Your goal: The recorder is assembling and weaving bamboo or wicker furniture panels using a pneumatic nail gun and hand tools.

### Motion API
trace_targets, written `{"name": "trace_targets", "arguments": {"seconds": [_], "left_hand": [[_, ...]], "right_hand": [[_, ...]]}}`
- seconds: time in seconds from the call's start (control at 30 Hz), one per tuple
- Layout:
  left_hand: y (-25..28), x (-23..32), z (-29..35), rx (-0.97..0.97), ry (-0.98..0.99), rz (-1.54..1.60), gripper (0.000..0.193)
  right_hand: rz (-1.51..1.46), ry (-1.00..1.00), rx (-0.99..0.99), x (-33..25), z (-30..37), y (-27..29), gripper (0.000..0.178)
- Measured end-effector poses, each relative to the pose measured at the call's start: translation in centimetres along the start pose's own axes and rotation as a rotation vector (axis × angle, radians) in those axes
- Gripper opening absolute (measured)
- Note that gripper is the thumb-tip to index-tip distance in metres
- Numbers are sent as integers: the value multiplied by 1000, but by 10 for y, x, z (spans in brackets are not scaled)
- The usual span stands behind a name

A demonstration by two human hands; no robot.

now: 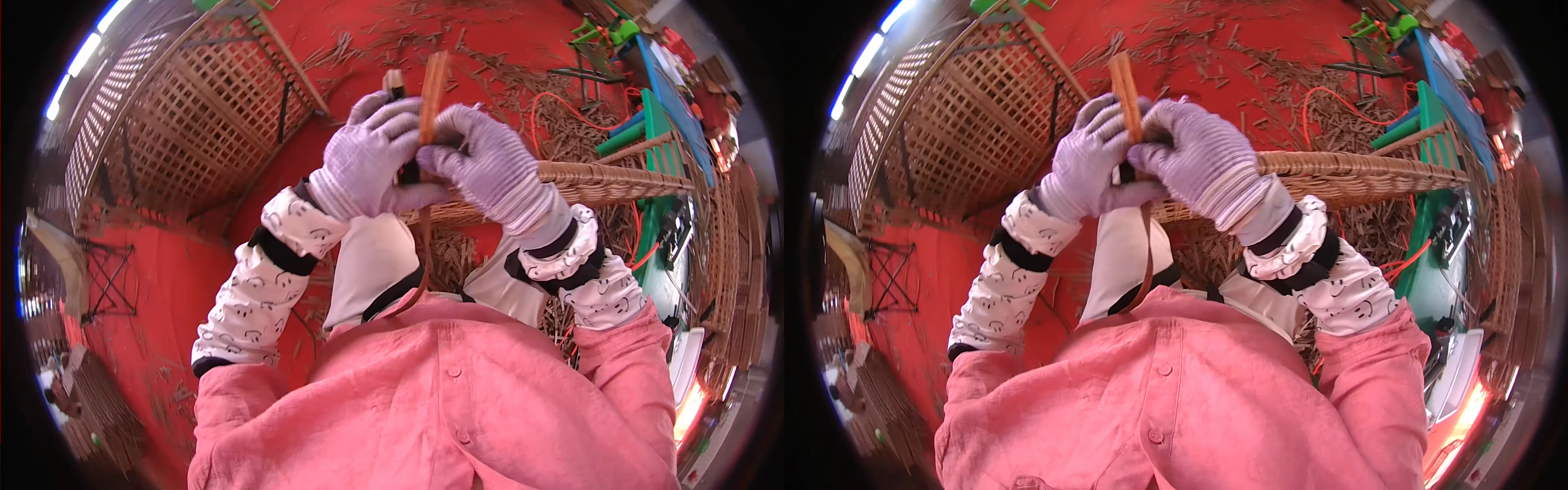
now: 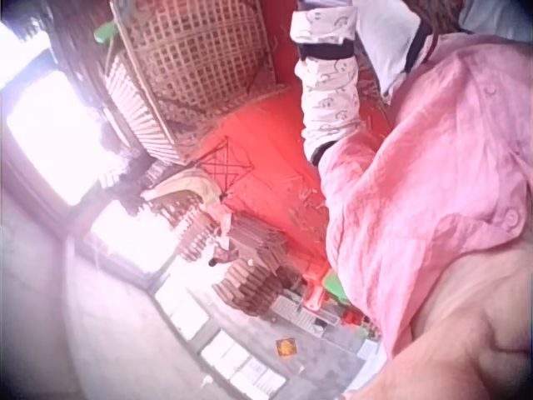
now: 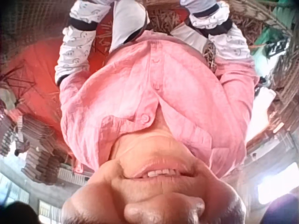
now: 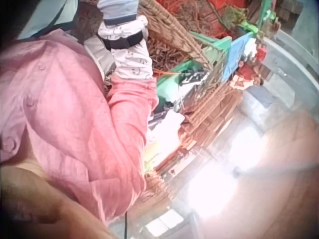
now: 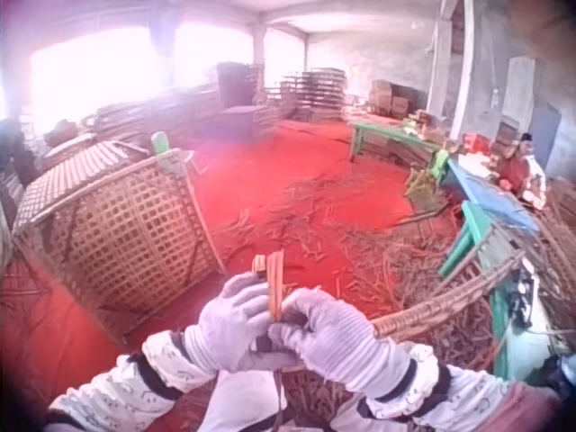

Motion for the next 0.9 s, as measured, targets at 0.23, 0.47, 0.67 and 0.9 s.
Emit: {"name": "trace_targets", "arguments": {"seconds": [0.23, 0.47, 0.67, 0.9], "left_hand": [[3, -3, -18, -104, -199, -10, 37], [-11, -13, -10, -105, -134, 9, 35], [-23, -19, -23, -40, -149, 16, 33], [-43, 7, -59, -3, -101, 101, 23]], "right_hand": [[540, 341, 338, -11, 24, 18, 28], [945, 238, 672, 55, 45, 74, 34], [786, 470, 865, 73, 25, 96, 41], [862, 6, 995, 95, 141, 159, 51]]}}
Point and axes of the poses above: each hand's wrist, its own z-axis away from the middle knuckle, its own y-axis out of the back of the hand, x = y × z, the point moved 4 cm from there along -z, towards the middle knuckle, and after that the axes turned 7 degrees about -x, right-handed, at the moved point
